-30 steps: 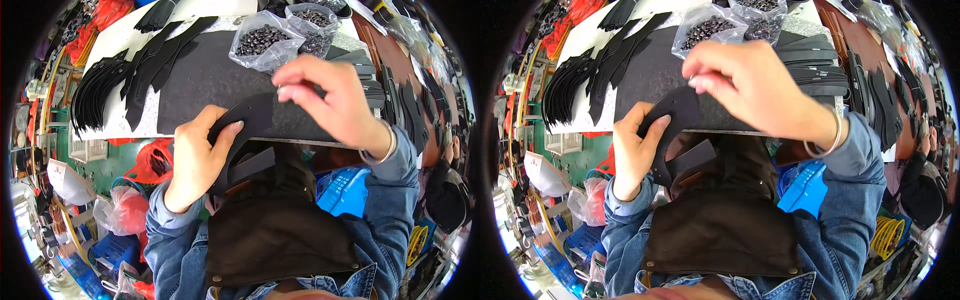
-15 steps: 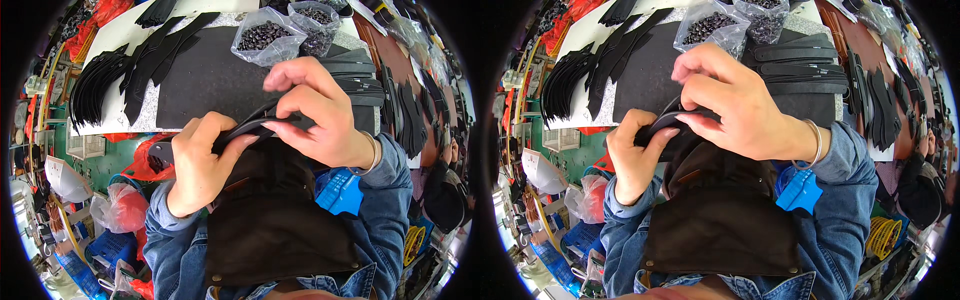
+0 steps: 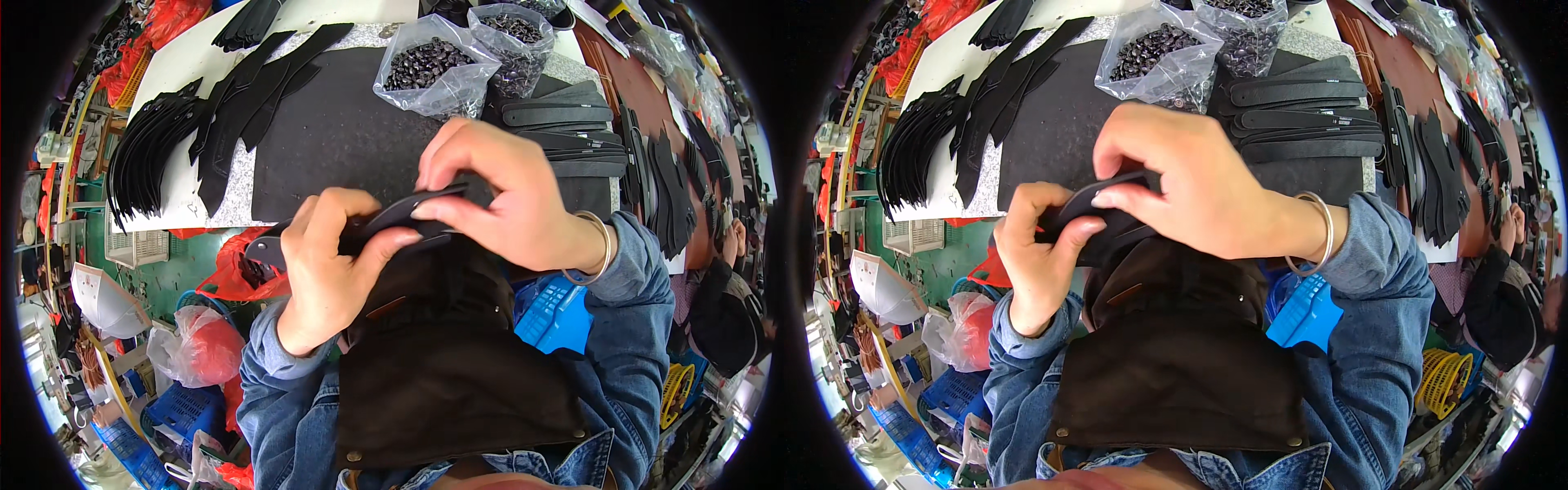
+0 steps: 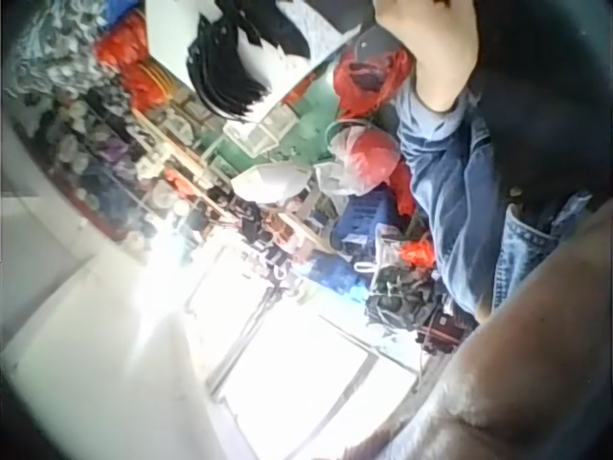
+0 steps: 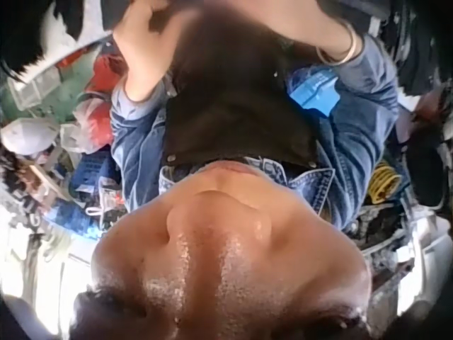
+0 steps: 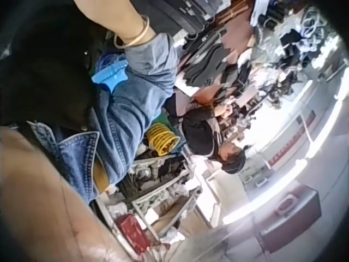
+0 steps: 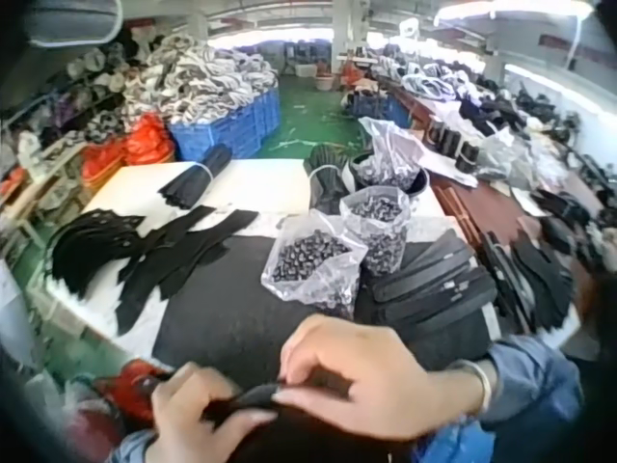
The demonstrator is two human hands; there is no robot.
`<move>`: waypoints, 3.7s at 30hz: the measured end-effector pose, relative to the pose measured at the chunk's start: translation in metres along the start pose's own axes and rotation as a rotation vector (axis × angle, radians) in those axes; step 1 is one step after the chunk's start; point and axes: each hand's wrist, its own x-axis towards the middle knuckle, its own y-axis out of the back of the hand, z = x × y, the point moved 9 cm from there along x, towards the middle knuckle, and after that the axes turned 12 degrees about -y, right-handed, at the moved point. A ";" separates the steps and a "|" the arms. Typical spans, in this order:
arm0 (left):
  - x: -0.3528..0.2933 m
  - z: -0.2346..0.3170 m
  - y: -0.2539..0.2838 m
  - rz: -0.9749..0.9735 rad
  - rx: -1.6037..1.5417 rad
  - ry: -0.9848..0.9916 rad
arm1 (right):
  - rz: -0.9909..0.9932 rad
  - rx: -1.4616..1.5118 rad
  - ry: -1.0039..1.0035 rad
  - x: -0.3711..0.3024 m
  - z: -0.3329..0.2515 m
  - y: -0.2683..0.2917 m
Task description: Attaching metal fasteners to black fabric strips and packaging them into red bags.
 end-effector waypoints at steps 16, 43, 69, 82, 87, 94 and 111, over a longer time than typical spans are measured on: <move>-0.010 -0.021 -0.003 -0.109 -0.016 0.140 | 0.009 -1.359 0.131 0.099 0.085 0.015; -0.010 -0.005 -0.003 -0.026 -0.039 -0.030 | -0.012 -0.587 -0.115 0.093 0.058 0.027; -0.008 0.051 0.015 0.155 0.062 -0.586 | -0.198 -0.145 -0.092 -0.006 -0.009 -0.026; 0.002 0.031 0.011 0.046 -0.233 -0.241 | -0.144 -0.289 0.147 -0.017 -0.038 -0.026; -0.002 0.028 0.015 0.122 -0.185 -0.250 | -0.065 -0.406 0.185 -0.017 -0.044 -0.035; 0.040 0.024 0.065 0.077 0.236 -0.422 | -0.073 -0.341 0.105 0.005 -0.039 -0.021; 0.087 -0.144 0.168 0.065 1.255 -0.406 | 0.090 -0.276 -0.123 0.003 0.000 0.043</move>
